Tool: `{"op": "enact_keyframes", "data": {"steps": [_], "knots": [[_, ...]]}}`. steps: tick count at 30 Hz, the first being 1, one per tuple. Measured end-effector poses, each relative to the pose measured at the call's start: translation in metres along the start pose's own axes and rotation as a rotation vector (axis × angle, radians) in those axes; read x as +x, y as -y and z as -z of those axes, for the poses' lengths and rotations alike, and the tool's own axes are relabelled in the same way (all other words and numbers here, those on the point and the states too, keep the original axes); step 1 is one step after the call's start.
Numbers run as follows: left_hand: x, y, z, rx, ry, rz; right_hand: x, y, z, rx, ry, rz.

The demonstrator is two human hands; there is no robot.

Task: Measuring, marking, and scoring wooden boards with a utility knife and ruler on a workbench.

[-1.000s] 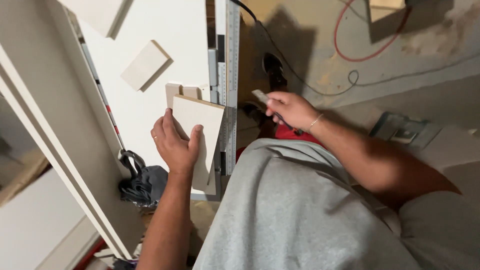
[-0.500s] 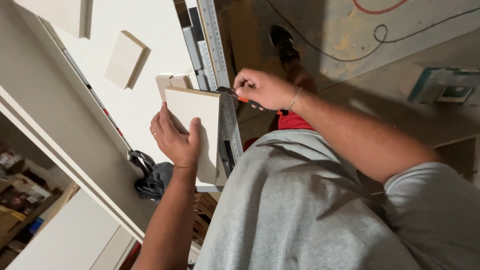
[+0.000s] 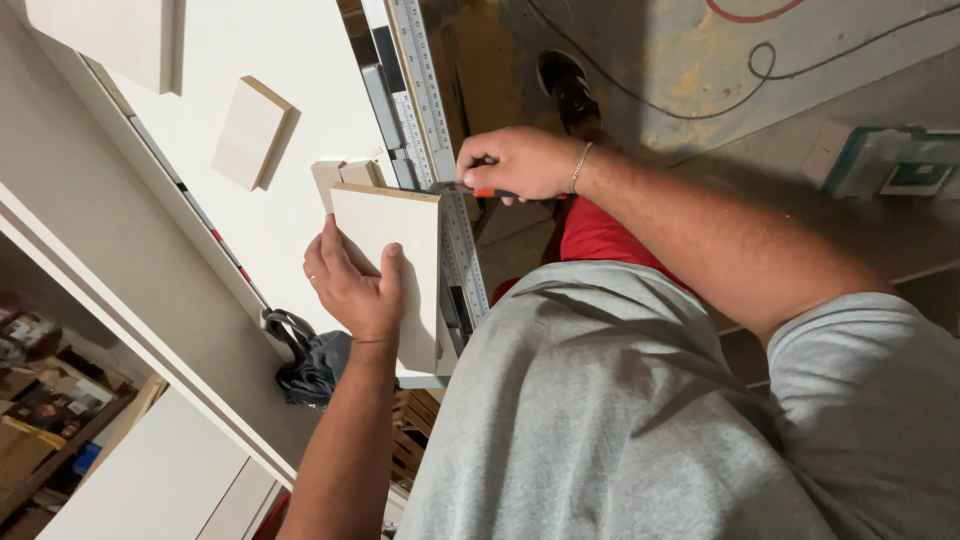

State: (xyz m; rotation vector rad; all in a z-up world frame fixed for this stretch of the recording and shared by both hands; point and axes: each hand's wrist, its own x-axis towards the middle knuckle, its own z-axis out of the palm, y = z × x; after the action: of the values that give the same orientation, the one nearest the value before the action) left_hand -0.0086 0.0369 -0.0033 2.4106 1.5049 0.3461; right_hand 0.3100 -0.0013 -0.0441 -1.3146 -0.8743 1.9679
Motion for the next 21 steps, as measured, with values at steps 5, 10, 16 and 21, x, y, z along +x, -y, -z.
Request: {"op": "enact_keyframes", "data": {"steps": [5,10,16,21], "knots": [[0.0,0.001,0.0,-0.002,0.006,0.01,0.011,-0.015,-0.002,0.032,0.034,0.0],[0.0,0.001,0.0,-0.007,0.017,0.022,0.018,-0.024,0.004,-0.015,0.075,-0.007],[0.001,0.0,0.001,-0.004,0.019,0.014,0.023,-0.031,0.011,-0.17,0.103,0.053],[0.002,0.0,0.001,-0.009,0.016,0.004,0.021,-0.03,0.012,-0.152,0.104,0.109]]}}
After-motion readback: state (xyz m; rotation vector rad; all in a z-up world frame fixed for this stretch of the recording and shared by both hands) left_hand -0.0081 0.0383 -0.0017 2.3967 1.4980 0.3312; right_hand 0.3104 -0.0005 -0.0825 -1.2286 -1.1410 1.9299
